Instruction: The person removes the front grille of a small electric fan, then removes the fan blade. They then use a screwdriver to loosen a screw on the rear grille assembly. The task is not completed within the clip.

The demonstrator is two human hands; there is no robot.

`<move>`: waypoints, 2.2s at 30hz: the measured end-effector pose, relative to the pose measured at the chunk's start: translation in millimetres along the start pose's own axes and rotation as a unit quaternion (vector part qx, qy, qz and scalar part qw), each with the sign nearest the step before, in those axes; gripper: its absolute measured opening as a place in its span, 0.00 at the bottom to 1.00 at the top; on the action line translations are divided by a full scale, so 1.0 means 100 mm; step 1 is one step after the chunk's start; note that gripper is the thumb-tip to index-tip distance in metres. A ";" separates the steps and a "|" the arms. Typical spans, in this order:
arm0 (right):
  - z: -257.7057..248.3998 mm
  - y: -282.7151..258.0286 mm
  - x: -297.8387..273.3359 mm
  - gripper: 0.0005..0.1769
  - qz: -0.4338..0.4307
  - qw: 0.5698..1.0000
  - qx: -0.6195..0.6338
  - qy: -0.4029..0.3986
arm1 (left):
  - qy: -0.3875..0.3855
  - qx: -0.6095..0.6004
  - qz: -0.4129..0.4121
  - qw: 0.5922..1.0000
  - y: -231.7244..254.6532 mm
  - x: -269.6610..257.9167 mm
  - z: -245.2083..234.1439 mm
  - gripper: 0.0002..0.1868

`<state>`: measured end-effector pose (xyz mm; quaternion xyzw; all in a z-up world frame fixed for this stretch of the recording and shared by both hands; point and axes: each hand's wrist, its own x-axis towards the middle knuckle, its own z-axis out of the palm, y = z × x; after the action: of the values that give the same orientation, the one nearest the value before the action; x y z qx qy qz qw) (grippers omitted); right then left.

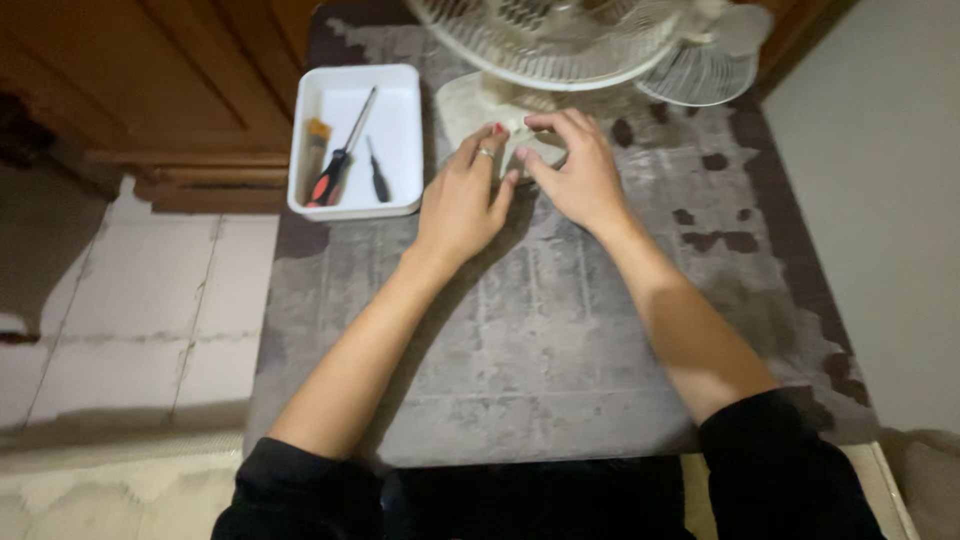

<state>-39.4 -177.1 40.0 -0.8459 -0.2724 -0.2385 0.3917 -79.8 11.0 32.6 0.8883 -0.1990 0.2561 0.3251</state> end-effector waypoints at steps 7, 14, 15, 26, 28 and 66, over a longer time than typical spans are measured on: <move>0.40 -0.31 0.16 0.15 -0.021 0.995 0.096 -0.036 | 0.038 0.081 -0.042 0.995 -0.41 -0.16 -0.47 0.19; 0.78 -0.61 0.28 0.15 -0.058 0.993 0.061 -0.084 | 0.084 0.243 -0.055 0.965 -0.90 -0.37 -0.78 0.20; 0.85 -0.66 0.29 0.14 -0.060 0.992 0.065 -0.086 | 0.082 0.263 -0.063 0.959 -0.95 -0.40 -0.80 0.20; 1.41 -0.82 0.26 0.18 -0.123 0.986 -0.009 -0.109 | 0.072 0.293 -0.133 0.944 -1.20 -0.44 -0.87 0.17; 1.41 -0.79 0.23 0.17 -0.128 0.986 -0.013 -0.106 | 0.078 0.290 -0.138 0.944 -1.19 -0.42 -0.87 0.16; 0.21 -0.58 -0.16 0.14 -0.080 0.944 0.308 0.088 | 0.115 0.043 0.097 0.988 -0.41 -0.29 -0.69 0.19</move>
<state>-84.9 -133.2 48.5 -0.6352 -0.3635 -0.2467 0.6352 -103.7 92.3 41.7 0.8426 -0.2343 0.3950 0.2814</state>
